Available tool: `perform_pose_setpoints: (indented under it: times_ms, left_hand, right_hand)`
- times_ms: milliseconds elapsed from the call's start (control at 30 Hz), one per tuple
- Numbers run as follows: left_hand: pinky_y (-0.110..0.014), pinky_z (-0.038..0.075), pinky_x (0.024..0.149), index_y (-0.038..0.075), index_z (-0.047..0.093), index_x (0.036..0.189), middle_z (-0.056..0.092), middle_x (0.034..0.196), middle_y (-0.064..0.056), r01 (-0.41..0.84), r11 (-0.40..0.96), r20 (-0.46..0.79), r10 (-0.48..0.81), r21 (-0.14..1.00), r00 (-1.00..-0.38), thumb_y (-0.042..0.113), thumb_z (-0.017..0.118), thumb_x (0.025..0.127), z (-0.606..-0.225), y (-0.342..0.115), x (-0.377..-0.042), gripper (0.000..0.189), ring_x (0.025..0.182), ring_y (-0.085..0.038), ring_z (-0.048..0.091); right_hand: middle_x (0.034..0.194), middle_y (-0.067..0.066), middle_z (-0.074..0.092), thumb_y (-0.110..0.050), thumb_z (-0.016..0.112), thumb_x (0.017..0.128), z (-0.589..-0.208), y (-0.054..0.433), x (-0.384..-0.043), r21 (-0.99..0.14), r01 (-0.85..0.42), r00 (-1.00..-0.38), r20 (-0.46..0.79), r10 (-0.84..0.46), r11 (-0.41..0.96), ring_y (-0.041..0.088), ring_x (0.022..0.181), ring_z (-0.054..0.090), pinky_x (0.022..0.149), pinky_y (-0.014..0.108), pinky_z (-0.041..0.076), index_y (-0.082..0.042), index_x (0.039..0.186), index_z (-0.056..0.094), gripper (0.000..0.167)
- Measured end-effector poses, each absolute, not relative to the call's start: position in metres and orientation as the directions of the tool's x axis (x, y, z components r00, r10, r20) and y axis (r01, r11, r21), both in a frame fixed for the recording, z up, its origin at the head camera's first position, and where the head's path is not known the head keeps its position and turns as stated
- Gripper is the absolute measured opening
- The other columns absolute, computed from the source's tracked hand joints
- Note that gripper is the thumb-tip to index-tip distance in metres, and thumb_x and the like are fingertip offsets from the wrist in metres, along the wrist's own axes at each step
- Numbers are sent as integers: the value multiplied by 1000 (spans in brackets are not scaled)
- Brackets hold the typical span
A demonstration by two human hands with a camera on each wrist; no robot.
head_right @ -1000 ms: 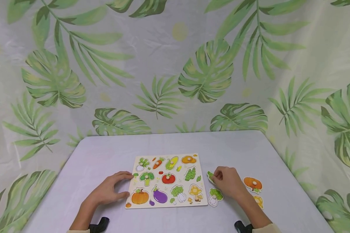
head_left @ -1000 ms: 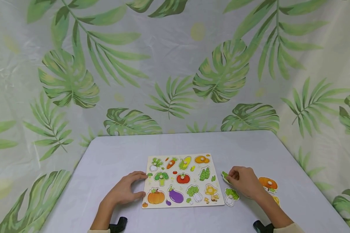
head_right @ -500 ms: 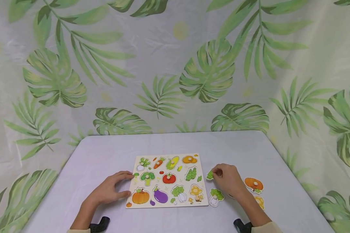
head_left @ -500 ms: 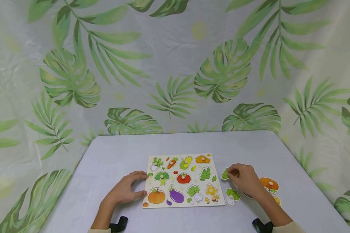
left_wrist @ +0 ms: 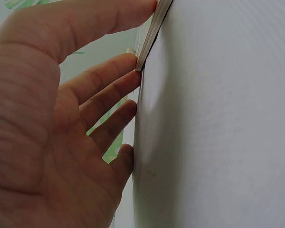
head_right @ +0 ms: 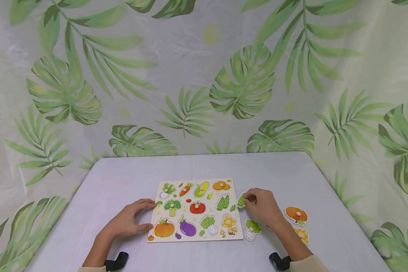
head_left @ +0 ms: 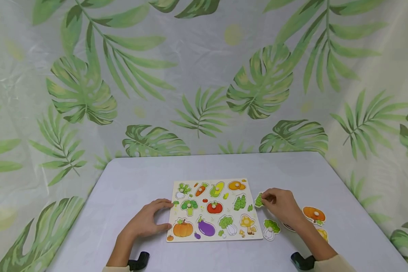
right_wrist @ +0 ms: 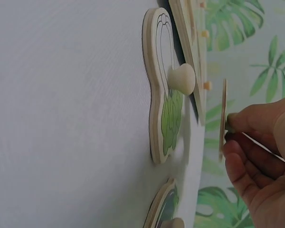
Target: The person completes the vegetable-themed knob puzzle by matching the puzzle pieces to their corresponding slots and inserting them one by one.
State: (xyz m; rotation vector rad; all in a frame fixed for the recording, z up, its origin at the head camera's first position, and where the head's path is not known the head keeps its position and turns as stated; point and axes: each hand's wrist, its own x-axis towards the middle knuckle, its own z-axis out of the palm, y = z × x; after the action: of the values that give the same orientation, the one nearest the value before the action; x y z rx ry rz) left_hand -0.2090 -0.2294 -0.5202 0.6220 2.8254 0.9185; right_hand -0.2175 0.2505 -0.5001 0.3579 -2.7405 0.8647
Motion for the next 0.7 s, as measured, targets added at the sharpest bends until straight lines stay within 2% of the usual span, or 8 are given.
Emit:
perform_pose_setpoints:
  times_ms: [300,700]
  left_hand:
    - [-65,40,115,23,65,135,58,147,0,350,737,31,410,578,-912,40,82,81,-521,-230,-209,59,140,-32,52]
    - [-65,40,115,25,64,135,58,148,1,339,734,22,405,588,-914,43,82,81,-523,-231,-211,60,142,-32,50]
  right_hand:
    - [84,-6,71,-10,80,88,-500,233,-222,-573,-266,-957,253,-142,775,9,74,56,62,20,50,-13,97,78,10]
    - [82,-7,71,-8,80,88,-504,210,-230,-594,-336,-938,282,-203,731,5,72,57,62,21,50,-13,95,78,9]
